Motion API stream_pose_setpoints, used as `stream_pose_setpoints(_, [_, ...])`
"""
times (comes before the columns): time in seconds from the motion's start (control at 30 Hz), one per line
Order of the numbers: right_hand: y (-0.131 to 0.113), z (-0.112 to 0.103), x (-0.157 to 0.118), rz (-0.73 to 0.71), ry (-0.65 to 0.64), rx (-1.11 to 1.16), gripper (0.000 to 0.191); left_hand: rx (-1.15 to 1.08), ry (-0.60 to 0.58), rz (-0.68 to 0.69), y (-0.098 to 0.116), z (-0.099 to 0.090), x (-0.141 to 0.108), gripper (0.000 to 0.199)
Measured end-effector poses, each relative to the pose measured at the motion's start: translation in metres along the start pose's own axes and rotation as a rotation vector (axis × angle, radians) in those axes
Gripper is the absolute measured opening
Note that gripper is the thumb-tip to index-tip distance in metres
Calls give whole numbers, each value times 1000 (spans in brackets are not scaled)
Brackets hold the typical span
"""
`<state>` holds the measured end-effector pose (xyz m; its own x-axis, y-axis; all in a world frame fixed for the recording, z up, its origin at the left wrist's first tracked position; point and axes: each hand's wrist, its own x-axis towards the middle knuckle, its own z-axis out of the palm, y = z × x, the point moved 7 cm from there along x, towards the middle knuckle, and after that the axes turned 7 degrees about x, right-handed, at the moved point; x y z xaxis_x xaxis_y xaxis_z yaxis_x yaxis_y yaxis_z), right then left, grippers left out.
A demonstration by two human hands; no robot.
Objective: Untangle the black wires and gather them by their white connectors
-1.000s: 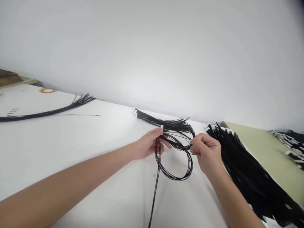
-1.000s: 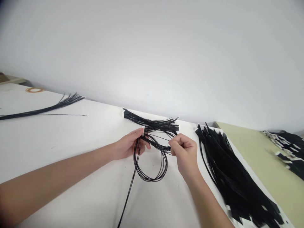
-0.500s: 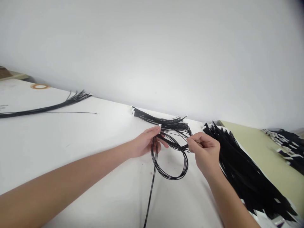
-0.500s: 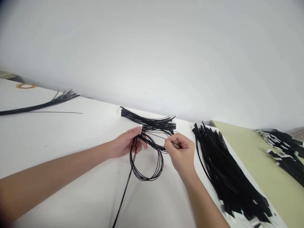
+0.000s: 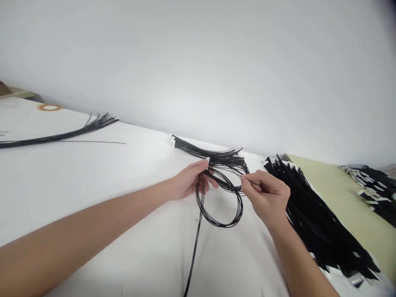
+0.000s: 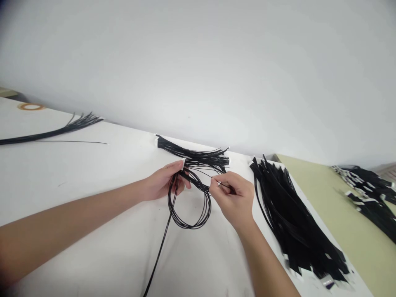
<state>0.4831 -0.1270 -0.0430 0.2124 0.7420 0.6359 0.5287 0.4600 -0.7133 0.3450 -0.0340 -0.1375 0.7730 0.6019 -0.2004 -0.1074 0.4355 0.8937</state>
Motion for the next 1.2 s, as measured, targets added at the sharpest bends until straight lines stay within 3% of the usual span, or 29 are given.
stream_pose_setpoints(0.2, [-9,4,2,-127,-50,-129,16,7,4,-10,2,2,-1,38])
stream_pose_setpoints(0.33, [-3,8,3,-82,-118,-165,13,-15,3,-10,1,1,0,39])
stream_pose_setpoints(0.67, [2,7,4,-79,-119,-203,13,-69,15,-42,-1,-1,2,38])
stream_pose_setpoints(1.2, [21,7,5,154,-146,-231,9,-88,34,-69,1,1,-2,38])
